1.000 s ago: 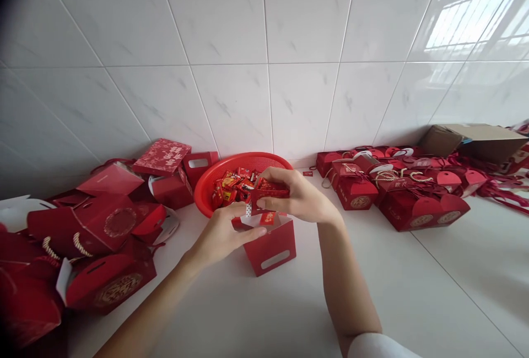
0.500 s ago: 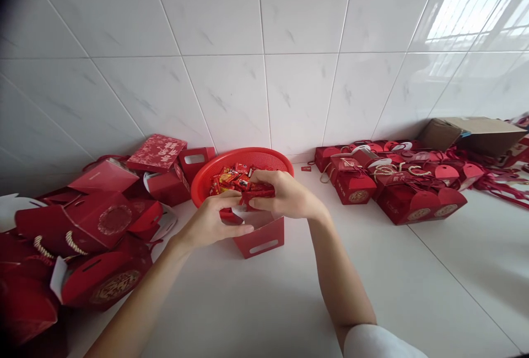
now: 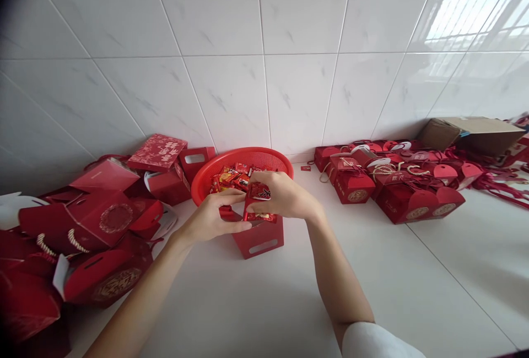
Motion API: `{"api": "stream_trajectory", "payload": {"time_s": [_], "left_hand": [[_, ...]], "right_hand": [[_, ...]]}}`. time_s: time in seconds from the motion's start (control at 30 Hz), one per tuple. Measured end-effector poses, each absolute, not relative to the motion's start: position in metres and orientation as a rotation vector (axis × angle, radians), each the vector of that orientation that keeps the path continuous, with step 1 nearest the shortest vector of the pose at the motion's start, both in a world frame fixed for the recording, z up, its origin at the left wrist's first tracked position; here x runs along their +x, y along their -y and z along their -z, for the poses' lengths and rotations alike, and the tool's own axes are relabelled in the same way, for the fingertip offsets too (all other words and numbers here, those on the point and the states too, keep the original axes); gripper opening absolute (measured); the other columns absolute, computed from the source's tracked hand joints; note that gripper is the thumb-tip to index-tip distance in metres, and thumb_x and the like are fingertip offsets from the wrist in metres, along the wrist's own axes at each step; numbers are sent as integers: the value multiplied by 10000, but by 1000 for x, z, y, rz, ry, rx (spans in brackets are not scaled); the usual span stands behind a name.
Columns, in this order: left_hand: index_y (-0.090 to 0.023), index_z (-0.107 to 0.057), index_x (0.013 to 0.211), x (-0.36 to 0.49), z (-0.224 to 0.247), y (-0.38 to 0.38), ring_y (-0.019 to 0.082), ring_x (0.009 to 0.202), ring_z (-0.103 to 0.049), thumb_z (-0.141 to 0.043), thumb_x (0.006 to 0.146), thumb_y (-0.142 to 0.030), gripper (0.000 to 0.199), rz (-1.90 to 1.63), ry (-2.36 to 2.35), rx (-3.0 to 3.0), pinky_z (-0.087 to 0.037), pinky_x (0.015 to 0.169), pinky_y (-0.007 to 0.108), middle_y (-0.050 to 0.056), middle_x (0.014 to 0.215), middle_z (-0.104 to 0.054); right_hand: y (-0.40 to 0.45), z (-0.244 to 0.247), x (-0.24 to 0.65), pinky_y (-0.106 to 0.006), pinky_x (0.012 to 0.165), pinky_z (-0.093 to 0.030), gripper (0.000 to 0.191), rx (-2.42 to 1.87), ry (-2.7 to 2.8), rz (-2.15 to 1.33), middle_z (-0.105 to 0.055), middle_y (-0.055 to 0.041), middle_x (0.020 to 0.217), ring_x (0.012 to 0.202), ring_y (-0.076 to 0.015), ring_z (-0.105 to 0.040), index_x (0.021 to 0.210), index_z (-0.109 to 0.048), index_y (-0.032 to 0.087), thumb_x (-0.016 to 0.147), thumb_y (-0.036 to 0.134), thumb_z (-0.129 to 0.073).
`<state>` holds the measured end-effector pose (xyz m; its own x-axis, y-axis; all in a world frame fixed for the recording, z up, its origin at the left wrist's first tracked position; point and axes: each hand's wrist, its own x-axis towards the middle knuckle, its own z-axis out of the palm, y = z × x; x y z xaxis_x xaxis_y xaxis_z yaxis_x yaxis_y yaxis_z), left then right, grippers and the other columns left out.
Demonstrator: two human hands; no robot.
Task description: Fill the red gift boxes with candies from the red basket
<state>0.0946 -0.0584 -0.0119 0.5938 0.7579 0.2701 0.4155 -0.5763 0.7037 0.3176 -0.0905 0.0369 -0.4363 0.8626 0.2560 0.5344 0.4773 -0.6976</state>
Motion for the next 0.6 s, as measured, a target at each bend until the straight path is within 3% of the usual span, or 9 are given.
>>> {"api": "stream_trajectory", "payload": {"time_s": [0.1,0.2,0.43,0.6], "left_hand": [[-225,-756,1187,94,13,58,299,1183,-644,-841,713,-439,527,-769,-920,2239,-534,1032,407,71,1228,-722],[-225,-736,1229,94,13,58,306,1231,-619,-841,713,-438,568,-753,-929,2217,-547,1016,391,75,1243,-719],[-219,-720,1256,94,14,57,276,1189,-646,-831,727,-382,565,-763,-885,2213,-540,1029,371,69,1222,-722],[-245,-706,1281,94,15,57,254,1138,-658,-812,741,-340,558,-768,-885,2224,-566,962,343,52,1187,-723]], "right_hand": [[92,-39,321,-287,737,-495,181,-1019,2102,-664,-707,-39,1006,863,-175,-640,1055,-635,205,875,215,-618],[94,-41,325,-291,773,-496,231,-1013,2120,-680,-708,-35,1037,903,-177,-646,1071,-628,207,844,163,-626],[96,-43,320,-241,579,-379,215,-1368,2314,-657,-660,4,886,745,-144,-569,947,-601,216,769,115,-666],[99,-40,314,-251,525,-288,201,-1572,2254,-557,-537,45,704,597,-119,-453,848,-499,225,777,198,-685]]}}
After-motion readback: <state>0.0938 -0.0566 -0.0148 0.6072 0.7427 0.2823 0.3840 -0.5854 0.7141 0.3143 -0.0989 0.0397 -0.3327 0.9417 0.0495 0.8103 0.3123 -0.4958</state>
